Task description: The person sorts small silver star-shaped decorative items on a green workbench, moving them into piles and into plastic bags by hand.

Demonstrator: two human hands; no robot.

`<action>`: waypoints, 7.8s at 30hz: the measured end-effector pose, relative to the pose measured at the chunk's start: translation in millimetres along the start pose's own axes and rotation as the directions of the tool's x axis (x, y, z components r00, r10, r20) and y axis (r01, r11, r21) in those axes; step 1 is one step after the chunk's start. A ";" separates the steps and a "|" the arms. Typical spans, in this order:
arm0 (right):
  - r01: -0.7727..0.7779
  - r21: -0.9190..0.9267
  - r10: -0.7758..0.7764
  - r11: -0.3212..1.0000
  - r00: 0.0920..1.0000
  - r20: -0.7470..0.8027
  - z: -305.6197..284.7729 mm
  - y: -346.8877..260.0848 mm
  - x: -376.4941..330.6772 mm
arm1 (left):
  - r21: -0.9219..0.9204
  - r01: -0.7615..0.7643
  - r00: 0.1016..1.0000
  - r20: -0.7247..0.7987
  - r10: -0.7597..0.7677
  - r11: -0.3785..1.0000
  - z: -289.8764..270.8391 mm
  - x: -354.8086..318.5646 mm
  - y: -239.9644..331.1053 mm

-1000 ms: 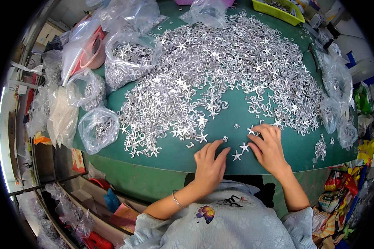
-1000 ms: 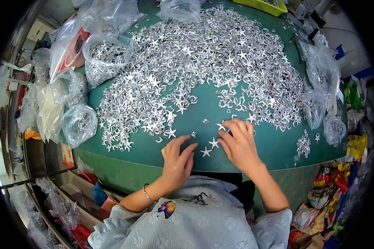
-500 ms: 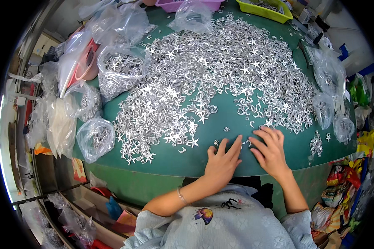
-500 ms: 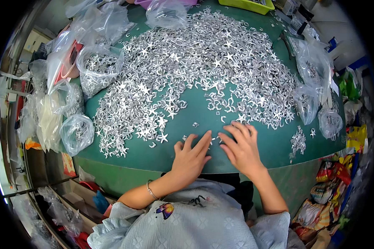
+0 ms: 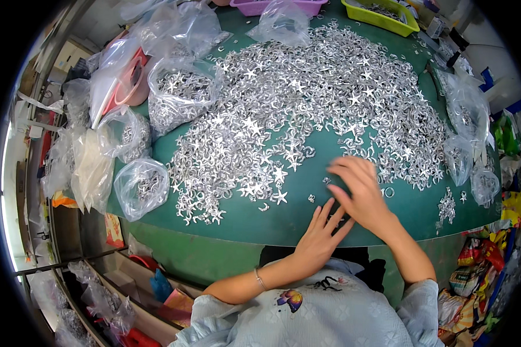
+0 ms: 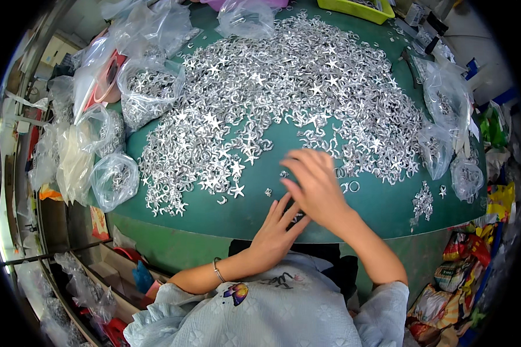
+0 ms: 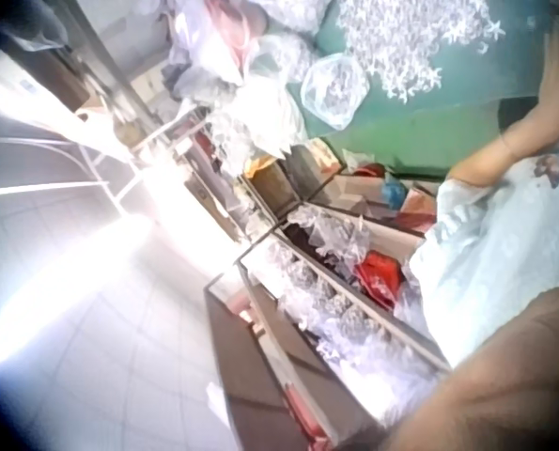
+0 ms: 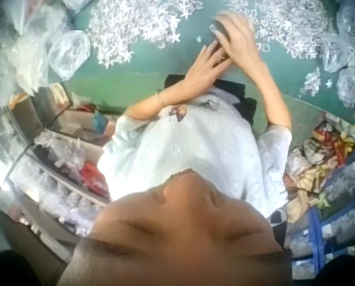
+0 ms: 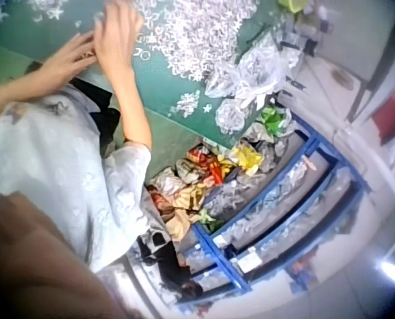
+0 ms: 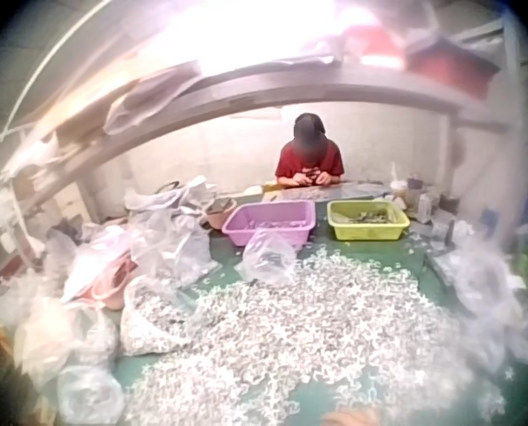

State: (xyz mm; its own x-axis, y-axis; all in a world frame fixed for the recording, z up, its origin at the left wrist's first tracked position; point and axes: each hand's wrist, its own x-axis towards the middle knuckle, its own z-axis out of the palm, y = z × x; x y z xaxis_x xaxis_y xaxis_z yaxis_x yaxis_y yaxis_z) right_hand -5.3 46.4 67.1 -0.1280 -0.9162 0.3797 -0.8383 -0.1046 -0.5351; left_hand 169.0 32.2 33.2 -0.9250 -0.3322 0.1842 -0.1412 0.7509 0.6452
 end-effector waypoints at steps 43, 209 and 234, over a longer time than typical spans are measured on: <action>0.005 -0.046 0.000 0.999 0.994 0.108 22.4 -11.9 -23.8 | -0.029 0.147 0.966 -0.211 -0.150 0.989 -21.6 -23.9 -25.9; 0.040 -0.044 -0.017 0.998 0.897 0.442 18.2 -37.1 -23.3 | -0.347 0.172 0.946 -0.203 -0.253 0.922 -29.1 -41.2 -22.3; 0.160 0.175 -0.195 0.972 0.958 0.210 42.0 -41.1 -1.4 | 0.113 0.499 0.758 -0.536 -0.370 0.859 -73.5 -52.0 -63.8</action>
State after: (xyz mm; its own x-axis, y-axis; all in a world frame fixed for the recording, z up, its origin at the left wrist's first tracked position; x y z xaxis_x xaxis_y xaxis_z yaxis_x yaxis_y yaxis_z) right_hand 51.5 35.8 56.9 0.1523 -0.9385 0.3098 -0.7422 -0.3156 -0.5912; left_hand 252.1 -40.4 36.9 -0.4602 -0.8361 0.2985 -0.6227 0.5436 0.5628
